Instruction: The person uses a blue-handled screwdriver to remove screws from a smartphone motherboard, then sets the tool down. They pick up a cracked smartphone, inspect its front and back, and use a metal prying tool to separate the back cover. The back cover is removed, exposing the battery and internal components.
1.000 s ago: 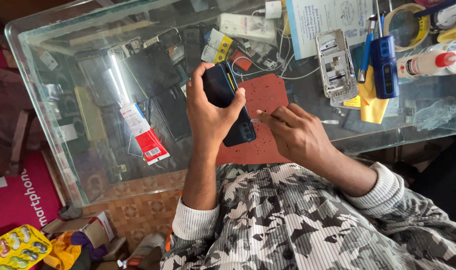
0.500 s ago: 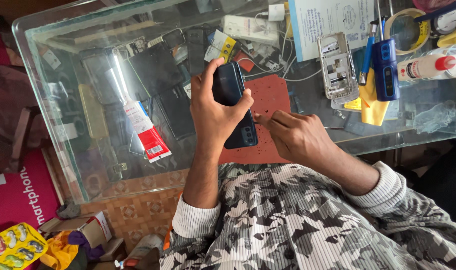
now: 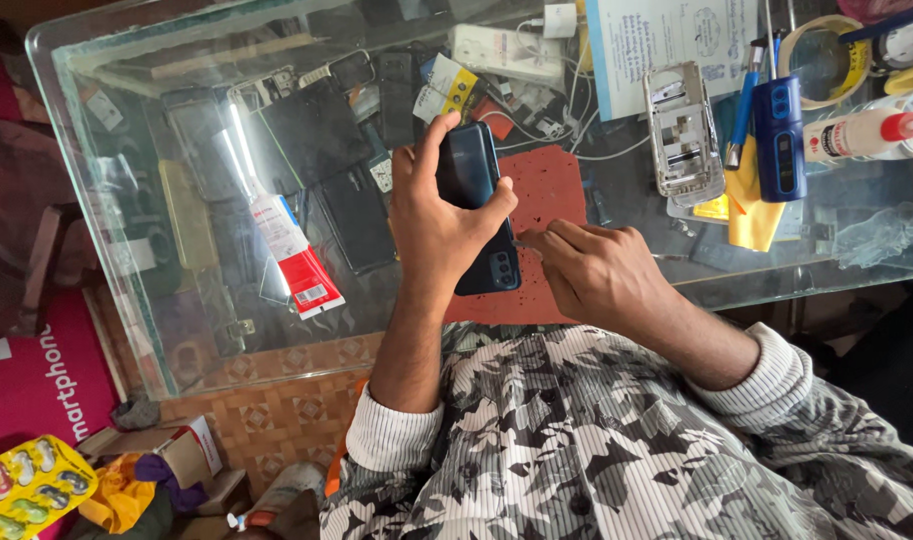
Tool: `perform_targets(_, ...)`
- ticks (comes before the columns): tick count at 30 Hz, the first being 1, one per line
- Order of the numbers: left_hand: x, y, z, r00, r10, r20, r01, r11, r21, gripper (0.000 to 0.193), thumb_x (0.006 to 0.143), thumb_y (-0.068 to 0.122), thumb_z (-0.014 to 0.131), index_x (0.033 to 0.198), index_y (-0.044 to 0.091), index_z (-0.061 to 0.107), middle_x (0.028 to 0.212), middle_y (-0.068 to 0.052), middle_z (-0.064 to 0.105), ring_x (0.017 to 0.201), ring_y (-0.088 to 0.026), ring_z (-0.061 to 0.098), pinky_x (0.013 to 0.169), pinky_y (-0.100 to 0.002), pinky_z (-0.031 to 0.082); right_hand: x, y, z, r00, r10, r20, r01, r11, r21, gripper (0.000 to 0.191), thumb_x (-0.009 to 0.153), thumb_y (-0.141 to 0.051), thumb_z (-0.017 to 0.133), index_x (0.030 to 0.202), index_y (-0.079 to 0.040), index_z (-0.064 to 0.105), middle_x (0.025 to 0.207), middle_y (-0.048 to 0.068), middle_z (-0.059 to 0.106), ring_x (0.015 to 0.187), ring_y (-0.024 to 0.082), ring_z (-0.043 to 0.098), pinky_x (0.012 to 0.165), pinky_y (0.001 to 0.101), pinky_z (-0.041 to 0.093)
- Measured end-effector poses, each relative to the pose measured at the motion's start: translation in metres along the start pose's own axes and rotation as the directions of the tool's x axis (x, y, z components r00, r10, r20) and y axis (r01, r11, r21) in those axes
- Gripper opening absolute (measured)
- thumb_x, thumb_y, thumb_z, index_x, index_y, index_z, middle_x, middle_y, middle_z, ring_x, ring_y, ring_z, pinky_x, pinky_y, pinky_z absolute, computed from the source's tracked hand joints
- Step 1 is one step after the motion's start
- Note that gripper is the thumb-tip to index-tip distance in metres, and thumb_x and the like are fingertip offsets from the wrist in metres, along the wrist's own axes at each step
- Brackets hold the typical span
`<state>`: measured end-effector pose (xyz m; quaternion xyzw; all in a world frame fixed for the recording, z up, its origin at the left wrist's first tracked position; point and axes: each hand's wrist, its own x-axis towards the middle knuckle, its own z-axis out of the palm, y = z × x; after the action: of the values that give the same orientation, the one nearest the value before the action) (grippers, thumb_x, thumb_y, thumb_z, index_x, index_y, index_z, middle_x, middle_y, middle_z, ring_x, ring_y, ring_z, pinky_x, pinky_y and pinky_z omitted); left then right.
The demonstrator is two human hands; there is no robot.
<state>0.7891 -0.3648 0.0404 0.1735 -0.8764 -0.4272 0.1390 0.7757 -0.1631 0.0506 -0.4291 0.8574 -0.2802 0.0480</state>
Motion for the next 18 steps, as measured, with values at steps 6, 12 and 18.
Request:
perform_targets(6, -0.0017, 0.0013, 0.0039, 0.998, 0.066, -0.012, -0.066, 0.998, -0.016, 0.075, 0.071, 0.029, 0.088, 0.139, 0.020, 0.059, 0.119, -0.011, 0.058, 0.104, -0.027, 0.070, 0.084, -0.039, 0.061, 0.0063, 0.0032, -0.0046, 0.990, -0.139, 0.010, 0.139, 0.988, -0.069, 0.070, 0.076, -0.057, 0.076, 0.114, 0.002, 0.069, 0.081, 0.008, 0.064, 0.061, 0.023, 0.066, 0.049, 0.0365, 0.051)
perform_targets(12, -0.0019, -0.0019, 0.0061, 1.000, 0.023, 0.017, -0.023, 0.999, -0.046, 0.074, 0.071, 0.029, 0.087, 0.140, 0.020, 0.060, 0.117, -0.010, 0.059, 0.102, -0.025, 0.071, 0.081, -0.039, 0.062, 0.0050, 0.0051, 0.0003, 0.985, -0.167, 0.035, 0.170, 0.979, -0.117, 0.060, 0.081, -0.061, 0.075, 0.103, -0.006, 0.070, 0.083, 0.004, 0.065, 0.062, 0.020, 0.066, 0.052, 0.0356, 0.051)
perform_targets(18, -0.0015, -0.0014, 0.0075, 1.000, 0.030, 0.002, -0.030, 0.999, -0.037, 0.074, 0.071, 0.030, 0.087, 0.140, 0.021, 0.060, 0.116, -0.010, 0.059, 0.099, -0.025, 0.071, 0.080, -0.039, 0.062, 0.0014, 0.0062, 0.0029, 0.987, -0.160, 0.024, 0.162, 0.978, -0.128, 0.053, 0.082, -0.057, 0.076, 0.099, -0.007, 0.070, 0.076, 0.002, 0.062, 0.060, 0.020, 0.064, 0.051, 0.0356, 0.049)
